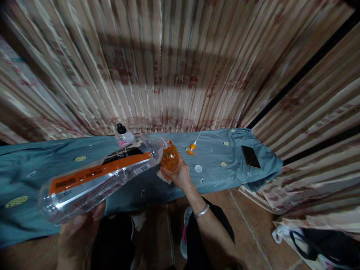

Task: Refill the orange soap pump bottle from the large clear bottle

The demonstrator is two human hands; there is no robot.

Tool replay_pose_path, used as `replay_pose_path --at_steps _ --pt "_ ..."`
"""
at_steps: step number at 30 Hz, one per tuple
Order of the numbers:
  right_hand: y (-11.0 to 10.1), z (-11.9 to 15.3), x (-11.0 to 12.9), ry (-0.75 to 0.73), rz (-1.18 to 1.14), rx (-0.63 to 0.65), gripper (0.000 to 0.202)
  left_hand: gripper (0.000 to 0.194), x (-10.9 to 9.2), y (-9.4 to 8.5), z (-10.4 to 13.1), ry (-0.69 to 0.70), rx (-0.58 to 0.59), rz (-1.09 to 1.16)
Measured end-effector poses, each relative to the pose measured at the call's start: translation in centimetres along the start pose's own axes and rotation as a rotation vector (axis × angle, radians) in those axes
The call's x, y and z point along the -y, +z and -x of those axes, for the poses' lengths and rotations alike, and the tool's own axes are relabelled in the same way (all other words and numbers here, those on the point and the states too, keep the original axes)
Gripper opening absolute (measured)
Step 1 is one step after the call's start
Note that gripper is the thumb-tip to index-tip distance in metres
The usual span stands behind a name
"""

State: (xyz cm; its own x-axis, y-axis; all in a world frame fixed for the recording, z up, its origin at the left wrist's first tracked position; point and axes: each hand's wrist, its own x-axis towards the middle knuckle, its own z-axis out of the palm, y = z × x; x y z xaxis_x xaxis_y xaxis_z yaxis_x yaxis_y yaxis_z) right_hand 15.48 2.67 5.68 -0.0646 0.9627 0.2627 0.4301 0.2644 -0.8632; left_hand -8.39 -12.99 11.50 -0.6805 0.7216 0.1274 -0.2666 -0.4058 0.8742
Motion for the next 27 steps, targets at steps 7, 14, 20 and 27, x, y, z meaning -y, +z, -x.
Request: replay_pose_path --at_steps 7,14,20,27 --pt "0.1 0.1 0.0 0.017 0.018 -0.011 0.074 0.052 -0.3 0.8 0.0 0.02 -0.021 0.008" --pt "0.0 0.0 0.3 0.019 0.033 0.0 0.073 0.049 -0.5 1.1 0.1 0.039 -0.029 -0.011" --pt "0.0 0.0 0.2 0.025 0.028 -0.004 0.071 0.048 -0.1 0.3 0.0 0.014 0.015 -0.027" --pt "0.1 0.1 0.1 0.028 0.042 -0.019 0.076 0.046 0.4 -0.8 0.1 -0.028 0.053 -0.021"
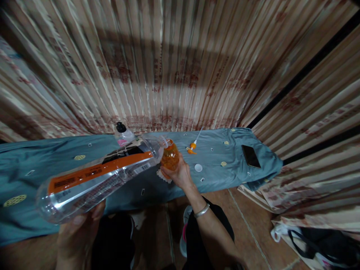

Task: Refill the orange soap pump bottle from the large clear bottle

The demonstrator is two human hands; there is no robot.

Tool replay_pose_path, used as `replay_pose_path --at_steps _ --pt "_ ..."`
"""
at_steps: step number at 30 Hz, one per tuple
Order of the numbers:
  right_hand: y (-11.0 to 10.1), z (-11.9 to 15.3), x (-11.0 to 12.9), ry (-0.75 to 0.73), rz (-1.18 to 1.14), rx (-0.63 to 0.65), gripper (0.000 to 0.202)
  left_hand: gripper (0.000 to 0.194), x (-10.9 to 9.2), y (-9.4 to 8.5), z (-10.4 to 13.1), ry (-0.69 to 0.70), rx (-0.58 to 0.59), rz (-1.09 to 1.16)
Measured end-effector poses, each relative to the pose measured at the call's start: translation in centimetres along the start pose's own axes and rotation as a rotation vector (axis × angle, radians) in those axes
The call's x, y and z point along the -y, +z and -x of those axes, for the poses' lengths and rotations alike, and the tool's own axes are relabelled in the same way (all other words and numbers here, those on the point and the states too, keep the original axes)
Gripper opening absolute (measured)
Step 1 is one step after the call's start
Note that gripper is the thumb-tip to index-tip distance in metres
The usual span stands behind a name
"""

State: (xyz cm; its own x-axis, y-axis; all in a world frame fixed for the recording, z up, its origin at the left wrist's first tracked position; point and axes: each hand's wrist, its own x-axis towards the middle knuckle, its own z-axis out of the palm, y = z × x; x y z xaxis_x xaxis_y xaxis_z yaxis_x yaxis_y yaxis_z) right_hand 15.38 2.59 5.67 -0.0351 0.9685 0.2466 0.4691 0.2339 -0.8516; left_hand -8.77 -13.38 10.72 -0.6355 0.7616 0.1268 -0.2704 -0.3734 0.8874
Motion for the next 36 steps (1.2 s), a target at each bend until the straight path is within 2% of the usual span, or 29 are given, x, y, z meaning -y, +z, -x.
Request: replay_pose_path --at_steps 7,12,18,22,25,36 --pt "0.0 0.0 0.0 0.003 0.014 0.003 0.081 0.045 -0.8 1.2 -0.1 0.076 -0.017 -0.03" --pt "0.1 0.0 0.0 0.008 0.025 -0.002 0.084 0.052 -1.2 2.0 0.1 0.063 -0.055 -0.024" --pt "0.0 0.0 0.1 -0.002 -0.001 -0.003 0.078 0.051 -1.0 1.5 0.2 0.014 -0.063 0.017" --pt "-0.1 0.0 0.2 0.01 0.002 -0.001 0.076 0.053 -1.4 2.1 0.3 0.008 -0.125 0.011" --pt "0.0 0.1 0.2 0.011 0.007 -0.01 0.076 0.053 -1.6 2.4 0.4 0.017 -0.111 -0.007" --pt "0.0 0.0 0.3 0.001 -0.01 0.003 0.073 0.049 -0.7 0.9 0.0 0.006 -0.033 -0.01"
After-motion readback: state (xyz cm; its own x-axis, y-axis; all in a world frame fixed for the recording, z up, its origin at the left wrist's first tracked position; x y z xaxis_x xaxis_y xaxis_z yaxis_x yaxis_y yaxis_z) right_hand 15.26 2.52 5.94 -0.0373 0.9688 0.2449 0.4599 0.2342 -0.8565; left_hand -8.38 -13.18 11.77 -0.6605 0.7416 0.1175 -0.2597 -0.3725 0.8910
